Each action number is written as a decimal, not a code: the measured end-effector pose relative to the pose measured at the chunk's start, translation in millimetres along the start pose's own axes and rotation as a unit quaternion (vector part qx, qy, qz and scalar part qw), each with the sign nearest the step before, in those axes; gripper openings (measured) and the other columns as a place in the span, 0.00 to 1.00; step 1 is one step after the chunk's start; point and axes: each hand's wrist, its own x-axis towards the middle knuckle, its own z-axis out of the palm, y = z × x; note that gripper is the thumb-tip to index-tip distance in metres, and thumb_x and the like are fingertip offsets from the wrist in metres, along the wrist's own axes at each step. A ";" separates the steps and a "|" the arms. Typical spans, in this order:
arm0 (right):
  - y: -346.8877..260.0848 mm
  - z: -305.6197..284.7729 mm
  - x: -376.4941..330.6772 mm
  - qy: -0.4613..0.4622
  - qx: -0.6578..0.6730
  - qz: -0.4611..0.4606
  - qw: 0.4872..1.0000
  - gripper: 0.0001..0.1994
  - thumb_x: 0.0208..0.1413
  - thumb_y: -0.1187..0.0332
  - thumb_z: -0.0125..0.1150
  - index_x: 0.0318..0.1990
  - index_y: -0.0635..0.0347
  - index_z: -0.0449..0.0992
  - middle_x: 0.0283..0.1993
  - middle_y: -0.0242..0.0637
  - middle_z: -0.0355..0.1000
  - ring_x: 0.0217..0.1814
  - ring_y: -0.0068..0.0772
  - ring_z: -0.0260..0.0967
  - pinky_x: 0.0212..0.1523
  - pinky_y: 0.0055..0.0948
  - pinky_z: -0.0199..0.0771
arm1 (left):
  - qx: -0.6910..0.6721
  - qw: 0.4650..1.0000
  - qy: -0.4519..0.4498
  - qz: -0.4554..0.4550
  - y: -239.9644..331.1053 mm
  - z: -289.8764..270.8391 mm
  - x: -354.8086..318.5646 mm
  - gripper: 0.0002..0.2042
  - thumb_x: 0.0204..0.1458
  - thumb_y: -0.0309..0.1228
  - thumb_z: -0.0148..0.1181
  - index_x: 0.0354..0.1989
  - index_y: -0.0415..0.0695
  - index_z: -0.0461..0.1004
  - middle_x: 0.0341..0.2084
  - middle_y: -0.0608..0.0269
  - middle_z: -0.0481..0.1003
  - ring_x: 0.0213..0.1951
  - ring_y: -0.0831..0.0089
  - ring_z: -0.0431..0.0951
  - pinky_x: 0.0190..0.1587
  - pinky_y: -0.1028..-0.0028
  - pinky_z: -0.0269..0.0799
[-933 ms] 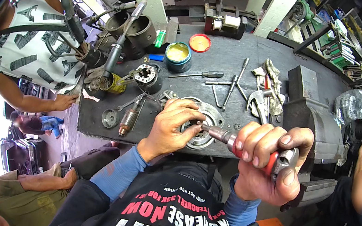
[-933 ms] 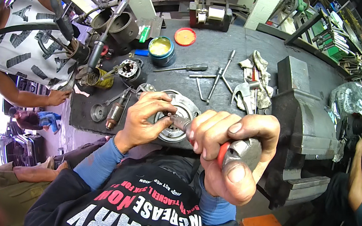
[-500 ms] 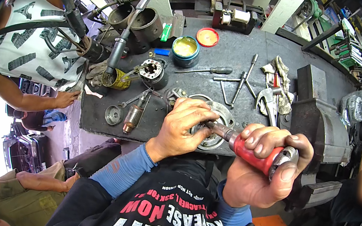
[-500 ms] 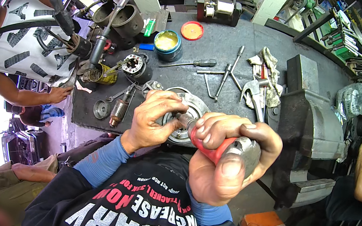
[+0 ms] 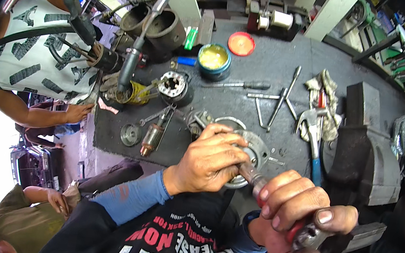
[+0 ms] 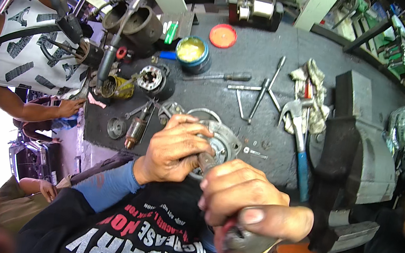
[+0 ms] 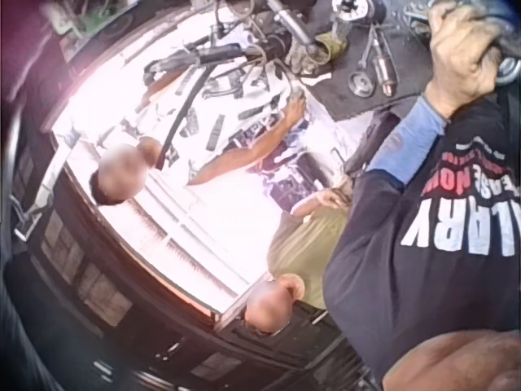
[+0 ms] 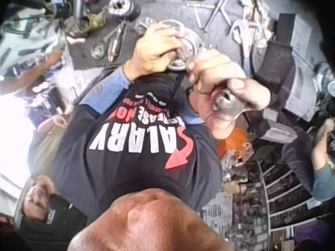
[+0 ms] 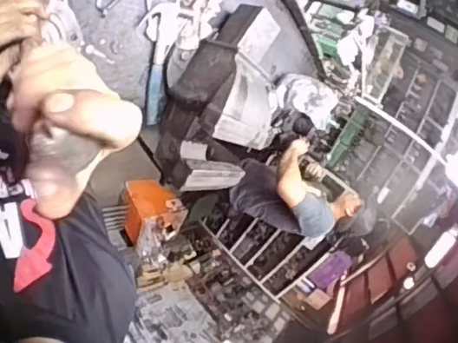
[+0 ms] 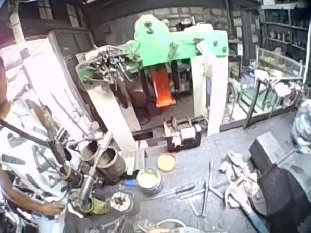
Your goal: The person assembles a small mechanical component on a workbench, inserting pins and using a screwdriver and hammer to secure parts. The person retrieves tools from a wall rack and returns them after use.
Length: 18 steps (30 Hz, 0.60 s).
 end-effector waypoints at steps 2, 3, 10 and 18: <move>-2.1 2.0 2.6 -0.050 -0.022 0.011 0.998 0.26 0.68 0.50 0.69 0.58 0.52 0.61 0.31 0.37 0.71 0.31 0.37 0.73 0.39 0.44 0.77 | 0.000 1.000 0.011 0.001 -0.7 0.6 1.2 0.11 0.46 0.23 0.76 0.39 0.43 0.85 0.35 0.62 0.85 0.48 0.61 0.87 0.60 0.54 0.73; 5.2 -0.6 11.8 -0.055 0.006 -0.002 0.998 0.26 0.66 0.51 0.72 0.57 0.52 0.63 0.32 0.37 0.74 0.32 0.38 0.75 0.39 0.44 0.77 | 0.003 1.000 0.022 -0.004 0.3 -0.9 4.5 0.11 0.46 0.22 0.76 0.39 0.43 0.85 0.35 0.62 0.85 0.48 0.62 0.87 0.60 0.54 0.73; 14.2 -27.7 36.9 -0.165 0.070 -0.006 0.984 0.21 0.61 0.62 0.76 0.44 0.56 0.64 0.23 0.35 0.77 0.21 0.34 0.77 0.29 0.37 0.81 | 0.000 1.000 0.001 -0.007 -0.2 -1.9 3.5 0.17 0.41 0.19 0.75 0.42 0.42 0.83 0.36 0.62 0.84 0.45 0.63 0.86 0.60 0.54 0.72; 7.5 -24.2 20.1 -0.131 0.020 -0.005 0.991 0.23 0.63 0.56 0.72 0.47 0.58 0.62 0.22 0.36 0.76 0.21 0.35 0.76 0.30 0.39 0.81 | 0.010 1.000 -0.006 -0.009 3.6 1.4 1.7 0.16 0.39 0.19 0.74 0.40 0.43 0.83 0.34 0.62 0.84 0.44 0.64 0.86 0.60 0.54 0.71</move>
